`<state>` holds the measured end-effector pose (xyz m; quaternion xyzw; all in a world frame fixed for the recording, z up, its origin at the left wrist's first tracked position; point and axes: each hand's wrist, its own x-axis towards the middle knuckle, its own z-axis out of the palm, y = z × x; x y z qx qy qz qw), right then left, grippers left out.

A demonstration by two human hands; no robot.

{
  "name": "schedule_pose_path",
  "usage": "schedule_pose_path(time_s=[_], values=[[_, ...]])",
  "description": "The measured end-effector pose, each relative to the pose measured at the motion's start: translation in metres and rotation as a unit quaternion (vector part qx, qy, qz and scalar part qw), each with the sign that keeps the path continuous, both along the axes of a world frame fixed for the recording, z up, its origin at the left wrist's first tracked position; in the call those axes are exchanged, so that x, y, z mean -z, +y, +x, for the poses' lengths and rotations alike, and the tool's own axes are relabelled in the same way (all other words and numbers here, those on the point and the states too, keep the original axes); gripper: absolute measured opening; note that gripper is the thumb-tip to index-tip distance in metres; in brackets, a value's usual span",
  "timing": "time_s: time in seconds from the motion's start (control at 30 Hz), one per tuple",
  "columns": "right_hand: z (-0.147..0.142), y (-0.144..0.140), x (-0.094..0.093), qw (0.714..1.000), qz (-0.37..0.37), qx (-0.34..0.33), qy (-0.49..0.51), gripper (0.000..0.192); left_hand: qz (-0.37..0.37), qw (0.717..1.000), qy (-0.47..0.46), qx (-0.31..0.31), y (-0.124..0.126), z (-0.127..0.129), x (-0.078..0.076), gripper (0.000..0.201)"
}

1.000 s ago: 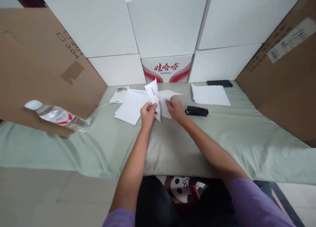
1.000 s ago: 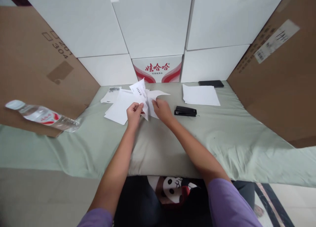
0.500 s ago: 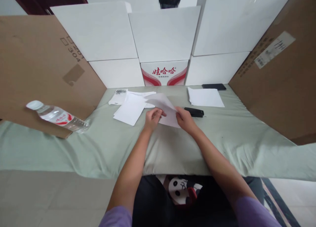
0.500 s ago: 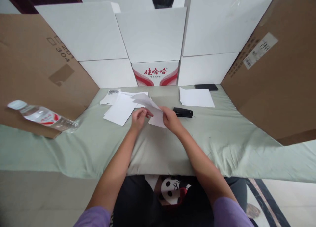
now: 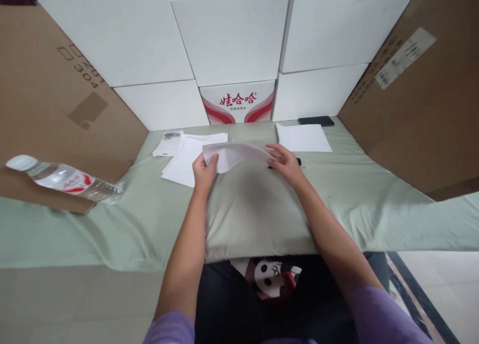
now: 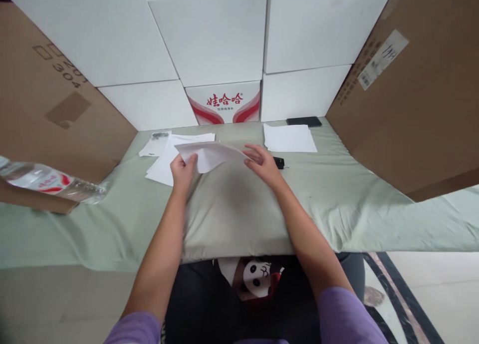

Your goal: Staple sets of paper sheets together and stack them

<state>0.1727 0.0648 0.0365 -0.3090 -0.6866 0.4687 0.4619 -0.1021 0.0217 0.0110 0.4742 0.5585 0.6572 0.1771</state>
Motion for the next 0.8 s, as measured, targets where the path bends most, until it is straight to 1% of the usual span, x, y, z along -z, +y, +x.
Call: schedule_pose_path(time_s=[0.03,0.1,0.17,0.2,0.23,0.3,0.37,0.43,0.57,0.63,0.73,0.8], values=[[-0.001,0.003,0.004,1.0,-0.01,0.02,0.009,0.051,0.01,1.0,-0.024,0.004,0.002,0.001,0.003,0.038],[-0.004,0.007,0.013,0.997,-0.018,0.073,0.01,0.046,0.014,0.997,-0.059,0.037,0.005,0.003,0.007,0.042],[-0.007,0.009,0.021,0.993,-0.023,0.118,0.002,0.046,0.001,0.993,-0.086,0.078,0.007,0.004,0.011,0.045],[-0.008,0.01,0.024,0.991,-0.026,0.128,-0.006,0.046,-0.005,0.991,-0.1,0.091,0.008,0.004,0.012,0.047],[-0.008,0.01,0.025,0.991,-0.028,0.127,-0.014,0.046,-0.009,0.989,-0.114,0.096,0.008,0.004,0.014,0.048],[-0.009,0.009,0.026,0.994,-0.022,0.103,-0.039,0.043,-0.013,0.986,-0.134,0.098,0.009,0.003,0.016,0.05],[-0.008,0.008,0.026,0.995,-0.005,0.076,-0.061,0.04,-0.015,0.983,-0.149,0.102,0.009,0.002,0.017,0.047],[-0.009,0.007,0.026,0.996,0.003,0.065,-0.065,0.038,-0.018,0.981,-0.162,0.107,0.01,0.002,0.018,0.044],[-0.013,0.005,0.035,0.995,-0.037,0.088,-0.028,0.042,-0.001,0.978,-0.19,0.089,0.012,0.007,0.021,0.045],[-0.017,0.004,0.041,0.994,-0.048,0.094,-0.012,0.044,-0.014,0.977,-0.192,0.092,0.013,0.011,0.023,0.049],[-0.019,0.003,0.047,0.993,-0.061,0.1,0.0,0.046,-0.054,0.977,-0.178,0.103,0.013,0.013,0.023,0.052],[-0.02,0.002,0.048,0.992,-0.07,0.108,0.011,0.046,-0.055,0.978,-0.167,0.109,0.012,0.013,0.02,0.052]])
